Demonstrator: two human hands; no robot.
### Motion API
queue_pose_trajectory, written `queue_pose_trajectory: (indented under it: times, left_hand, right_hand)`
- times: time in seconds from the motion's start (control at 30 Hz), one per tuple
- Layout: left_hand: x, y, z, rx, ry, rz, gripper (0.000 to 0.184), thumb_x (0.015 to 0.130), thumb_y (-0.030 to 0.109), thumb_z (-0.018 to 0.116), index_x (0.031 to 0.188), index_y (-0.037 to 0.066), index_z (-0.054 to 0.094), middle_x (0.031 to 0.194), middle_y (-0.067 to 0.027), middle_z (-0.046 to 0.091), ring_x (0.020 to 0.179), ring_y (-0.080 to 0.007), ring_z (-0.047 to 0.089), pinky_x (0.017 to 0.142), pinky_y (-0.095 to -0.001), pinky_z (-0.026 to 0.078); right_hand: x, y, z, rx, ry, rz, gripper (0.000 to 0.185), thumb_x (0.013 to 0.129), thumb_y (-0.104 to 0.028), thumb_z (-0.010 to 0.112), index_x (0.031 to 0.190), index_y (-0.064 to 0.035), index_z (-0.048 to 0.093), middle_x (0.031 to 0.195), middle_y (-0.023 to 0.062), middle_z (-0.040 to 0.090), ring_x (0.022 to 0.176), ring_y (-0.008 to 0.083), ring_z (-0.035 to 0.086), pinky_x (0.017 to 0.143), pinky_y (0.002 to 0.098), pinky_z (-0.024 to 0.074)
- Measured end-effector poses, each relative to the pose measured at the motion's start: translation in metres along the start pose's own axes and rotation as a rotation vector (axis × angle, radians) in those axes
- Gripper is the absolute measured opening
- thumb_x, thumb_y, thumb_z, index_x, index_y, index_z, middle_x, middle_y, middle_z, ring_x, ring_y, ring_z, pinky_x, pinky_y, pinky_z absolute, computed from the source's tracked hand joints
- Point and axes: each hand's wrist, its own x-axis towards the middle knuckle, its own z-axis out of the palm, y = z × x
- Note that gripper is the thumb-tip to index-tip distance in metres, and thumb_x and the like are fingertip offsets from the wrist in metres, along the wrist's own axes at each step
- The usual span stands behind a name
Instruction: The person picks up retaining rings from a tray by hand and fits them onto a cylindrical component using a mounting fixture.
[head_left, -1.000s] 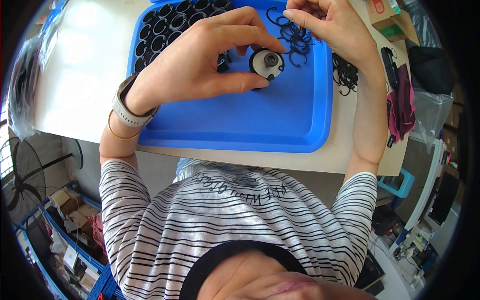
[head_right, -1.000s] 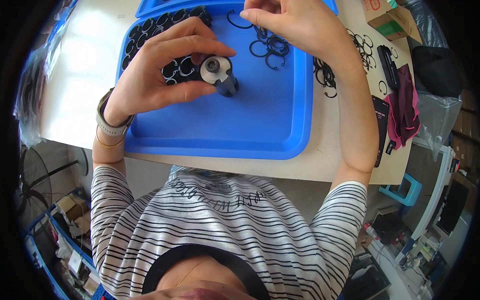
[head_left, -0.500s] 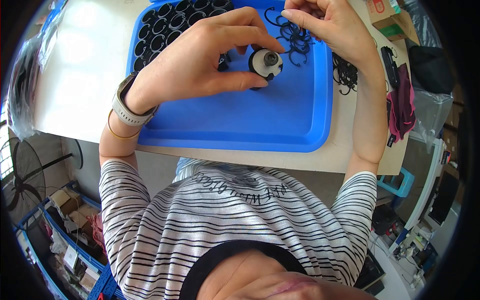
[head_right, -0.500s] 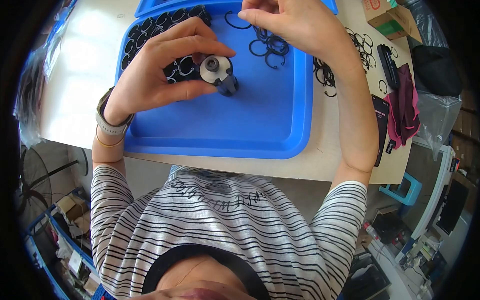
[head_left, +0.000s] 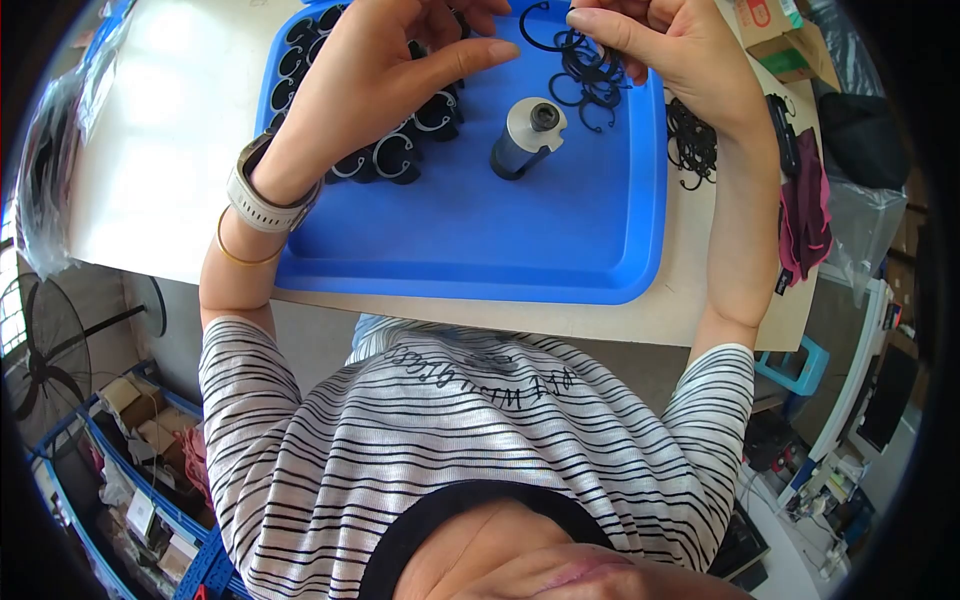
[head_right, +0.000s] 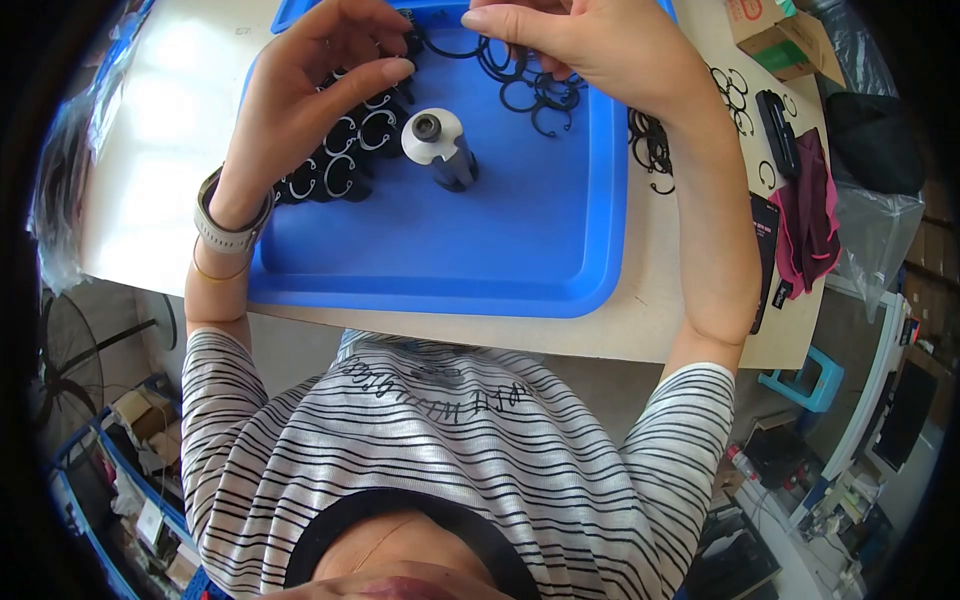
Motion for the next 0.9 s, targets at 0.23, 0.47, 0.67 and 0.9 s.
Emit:
queue_pose_trajectory:
  times: [0.23,0.47,0.67,0.9]
  left_hand:
    - [0.024,-0.061,0.008,-0.332,-0.124,0.541,0.016,0.098,0.009,0.068,0.108,-0.001,0.061,0.089,-0.0005,0.065,0.076,-0.0053,0.058,0.069,-0.0204,0.049]
    - [0.023,-0.054,0.007,-0.578,-0.185,0.709,0.011,0.102,0.011,0.063,0.105,0.001,0.061,0.088,-0.001,0.066,0.077,-0.0051,0.06,0.068,-0.0189,0.05]
    - [0.001,-0.023,0.0,-0.428,-0.011,-0.137,0.013,0.103,0.014,0.062,0.105,0.001,0.061,0.094,-0.0053,0.07,0.076,-0.0071,0.063,0.07,-0.0209,0.053]
    - [0.0,-0.026,0.002,-0.683,-0.069,-0.214,0.017,0.104,0.016,0.06,0.104,-0.001,0.063,0.102,-0.0109,0.071,0.083,-0.0141,0.07,0.075,-0.027,0.058]
  right_hand:
    - [-0.001,-0.001,0.007,0.177,-0.072,-0.014,0.012,0.096,-0.013,0.071,0.098,-0.0018,0.067,0.077,-0.0021,0.064,0.062,0.0035,0.056,0.053,0.0183,0.0438]
    - [0.0,-0.001,0.009,0.119,-0.098,0.018,0.011,0.095,-0.011,0.072,0.099,-0.0017,0.068,0.079,-0.0016,0.066,0.063,0.0026,0.056,0.054,0.0174,0.0446]
    - [0.0,-0.001,0.011,0.08,-0.087,0.042,0.01,0.094,-0.011,0.072,0.099,-0.0023,0.069,0.079,-0.0019,0.066,0.064,0.0022,0.056,0.054,0.0174,0.0448]
    - [-0.002,0.0,0.015,0.035,-0.076,-0.063,0.01,0.094,-0.01,0.073,0.098,-0.0021,0.068,0.08,-0.0024,0.066,0.068,0.0031,0.057,0.059,0.0184,0.0455]
